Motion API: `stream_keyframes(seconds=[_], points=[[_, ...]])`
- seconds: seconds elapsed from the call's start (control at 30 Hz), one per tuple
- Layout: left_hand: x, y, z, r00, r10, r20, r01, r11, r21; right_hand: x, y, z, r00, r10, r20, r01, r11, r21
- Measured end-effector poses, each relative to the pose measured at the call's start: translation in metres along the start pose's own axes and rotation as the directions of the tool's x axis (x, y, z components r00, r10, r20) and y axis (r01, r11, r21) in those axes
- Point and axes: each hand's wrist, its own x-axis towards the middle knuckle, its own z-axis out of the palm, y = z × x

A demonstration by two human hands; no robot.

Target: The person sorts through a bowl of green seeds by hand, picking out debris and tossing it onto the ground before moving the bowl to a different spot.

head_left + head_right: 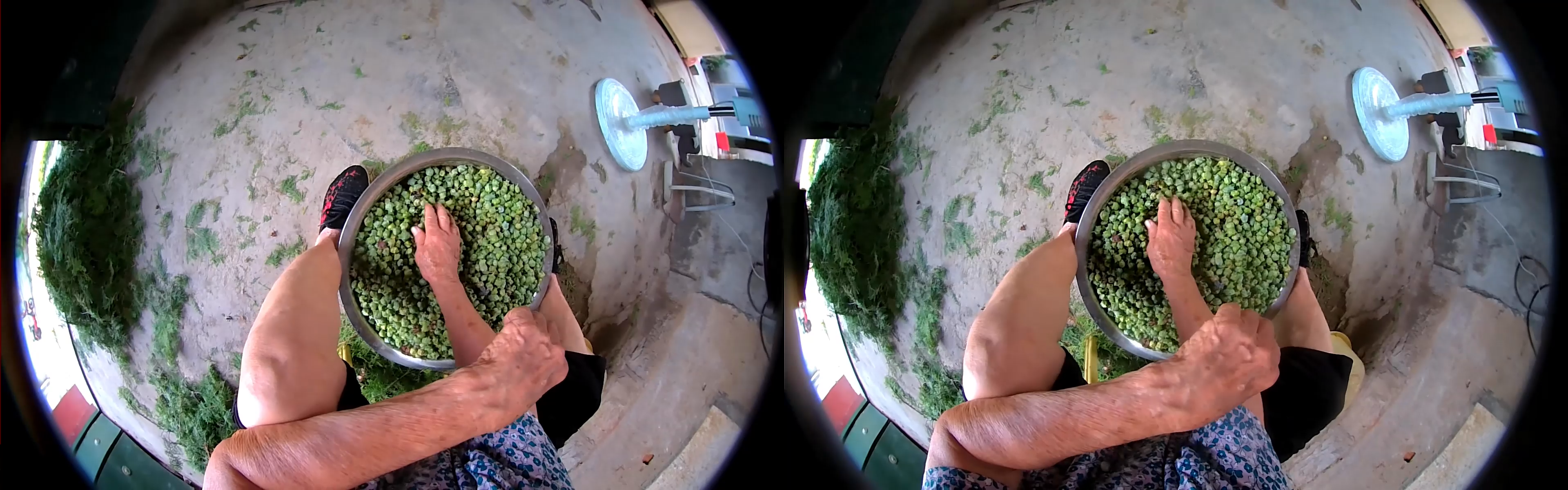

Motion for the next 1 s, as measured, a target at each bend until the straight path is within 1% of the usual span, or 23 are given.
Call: stream_keyframes(seconds=[0.07, 0.1, 0.13, 0.2, 0.23, 0.27, 0.33, 0.37, 0.4, 0.47, 0.5, 0.53, 0.63, 0.73, 0.77, 0.83, 0.97, 1.0], points=[[-0.002, -0.001, -0.003, 0.999, 0.01, 0.036, -0.009, 1.0, -0.028, 0.002, 0.003, -0.002, 0.993, 0.117, 0.002, -0.115, 0.977, 0.182], [-0.003, -0.001, -0.005, 0.998, 0.01, 0.056, -0.008, 1.0, -0.026, 0.004, 0.005, -0.005, 0.984, 0.175, -0.021, -0.16, 0.94, 0.301], [-0.003, -0.001, -0.006, 0.997, 0.011, 0.076, -0.009, 1.0, -0.025, 0.006, 0.007, -0.008, 0.978, 0.205, -0.045, -0.181, 0.932, 0.314], [-0.002, 0.0, -0.002, 0.997, 0.04, 0.059, -0.047, 0.991, 0.122, 0.011, 0.01, -0.013, 0.959, 0.283, 0.0, -0.268, 0.908, 0.322], [-0.002, 0.0, -0.001, 0.998, 0.041, 0.038, -0.046, 0.989, 0.139, 0.012, 0.008, -0.014, 0.953, 0.301, -0.041, -0.268, 0.896, 0.354], [-0.002, 0.0, -0.001, 0.999, 0.041, 0.018, -0.044, 0.987, 0.155, 0.014, 0.008, -0.013, 0.954, 0.296, -0.042, -0.264, 0.9, 0.345], [-0.005, -0.001, -0.012, 0.999, 0.005, -0.047, -0.002, 0.997, 0.073, 0.019, 0.01, -0.01, 0.957, 0.286, -0.043, -0.257, 0.909, 0.329], [-0.003, -0.001, -0.006, 1.0, 0.02, -0.018, -0.019, 0.997, 0.074, 0.021, 0.01, -0.008, 0.961, 0.255, -0.109, -0.218, 0.938, 0.271], [0.0, -0.002, 0.001, 0.999, 0.035, 0.011, -0.036, 0.997, 0.075, 0.023, 0.011, -0.007, 0.962, 0.253, -0.101, -0.222, 0.943, 0.247], [0.002, 0.0, 0.013, 1.0, 0.029, 0.01, -0.029, 0.998, 0.062, 0.029, 0.011, -0.006, 0.965, 0.249, -0.084, -0.228, 0.953, 0.199], [0.001, 0.0, 0.011, 1.0, 0.007, -0.02, -0.006, 0.999, 0.049, 0.032, 0.007, -0.006, 0.963, 0.249, -0.1, -0.238, 0.965, 0.109], [0.0, 0.0, 0.01, 0.999, -0.016, -0.05, 0.017, 0.999, 0.036, 0.033, 0.01, 0.0, 0.963, 0.173, -0.205, -0.174, 0.985, 0.011], [-0.002, 0.001, 0.006, 0.987, -0.082, -0.141, 0.082, 0.997, -0.004, 0.04, 0.014, 0.008, 0.96, 0.163, -0.228, -0.184, 0.98, -0.073], [-0.001, 0.004, 0.007, 0.981, -0.123, -0.148, 0.117, 0.992, -0.047, 0.042, 0.011, -0.001, 0.981, 0.101, -0.164, -0.133, 0.972, -0.194], [-0.002, 0.003, 0.008, 0.977, -0.103, -0.187, 0.105, 0.995, -0.001, 0.044, 0.01, -0.003, 0.985, 0.127, -0.115, -0.149, 0.967, -0.206], [-0.007, 0.0, 0.004, 0.964, -0.057, -0.261, 0.083, 0.992, 0.091, 0.045, 0.014, 0.001, 0.984, 0.1, -0.146, -0.127, 0.974, -0.187], [-0.004, 0.002, 0.007, 0.979, -0.088, -0.184, 0.094, 0.995, 0.021, 0.045, 0.017, 0.0, 0.98, 0.09, -0.179, -0.108, 0.99, -0.091], [-0.004, 0.001, 0.006, 0.98, -0.093, -0.175, 0.097, 0.995, 0.018, 0.045, 0.018, -0.001, 0.971, 0.12, -0.206, -0.12, 0.993, 0.015]])
